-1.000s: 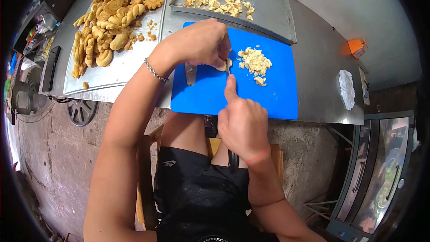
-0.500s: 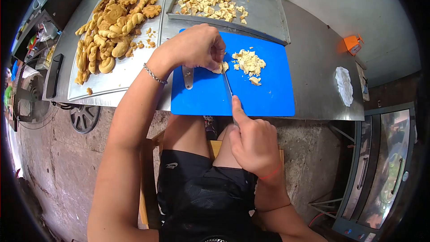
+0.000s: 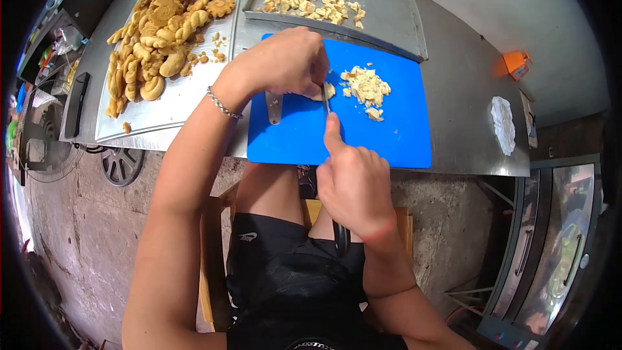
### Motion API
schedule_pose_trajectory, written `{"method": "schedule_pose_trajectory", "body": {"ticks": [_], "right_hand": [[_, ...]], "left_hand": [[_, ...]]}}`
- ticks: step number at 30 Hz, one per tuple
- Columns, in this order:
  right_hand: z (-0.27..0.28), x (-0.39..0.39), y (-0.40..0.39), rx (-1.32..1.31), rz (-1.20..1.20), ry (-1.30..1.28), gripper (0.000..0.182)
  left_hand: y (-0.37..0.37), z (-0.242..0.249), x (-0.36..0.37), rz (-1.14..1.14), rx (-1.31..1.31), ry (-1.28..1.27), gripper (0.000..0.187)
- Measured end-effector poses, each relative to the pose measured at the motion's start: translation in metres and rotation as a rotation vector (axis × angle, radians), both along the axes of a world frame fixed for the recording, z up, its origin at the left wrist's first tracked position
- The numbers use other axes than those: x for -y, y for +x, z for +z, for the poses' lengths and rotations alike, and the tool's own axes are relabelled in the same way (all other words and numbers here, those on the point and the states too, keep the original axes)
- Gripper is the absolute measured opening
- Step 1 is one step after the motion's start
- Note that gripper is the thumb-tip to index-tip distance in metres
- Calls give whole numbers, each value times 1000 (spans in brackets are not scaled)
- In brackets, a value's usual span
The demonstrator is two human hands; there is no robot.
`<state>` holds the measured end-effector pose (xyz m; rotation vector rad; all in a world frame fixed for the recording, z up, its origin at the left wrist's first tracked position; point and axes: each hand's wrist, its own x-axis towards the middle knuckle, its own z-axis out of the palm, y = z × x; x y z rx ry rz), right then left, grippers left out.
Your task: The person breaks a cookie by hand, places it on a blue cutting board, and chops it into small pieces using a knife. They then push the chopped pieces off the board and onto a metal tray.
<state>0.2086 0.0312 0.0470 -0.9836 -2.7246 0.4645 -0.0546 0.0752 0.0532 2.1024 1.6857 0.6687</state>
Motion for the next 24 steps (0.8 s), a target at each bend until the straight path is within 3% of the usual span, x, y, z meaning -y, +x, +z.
{"method": "schedule_pose_trajectory", "body": {"ticks": [6, 15, 18, 24], "right_hand": [[-5, -20, -23, 23, -18, -48, 68], [2, 14, 33, 63, 49, 48, 68], [12, 17, 45, 1, 9, -124, 69], [17, 16, 35, -103, -66, -199, 69]], "left_hand": [[-2, 0, -4, -14, 74, -72, 15], [4, 6, -1, -29, 83, -156, 16], [1, 5, -2, -41, 101, -169, 18], [-1, 11, 4, -39, 176, -205, 19]]}}
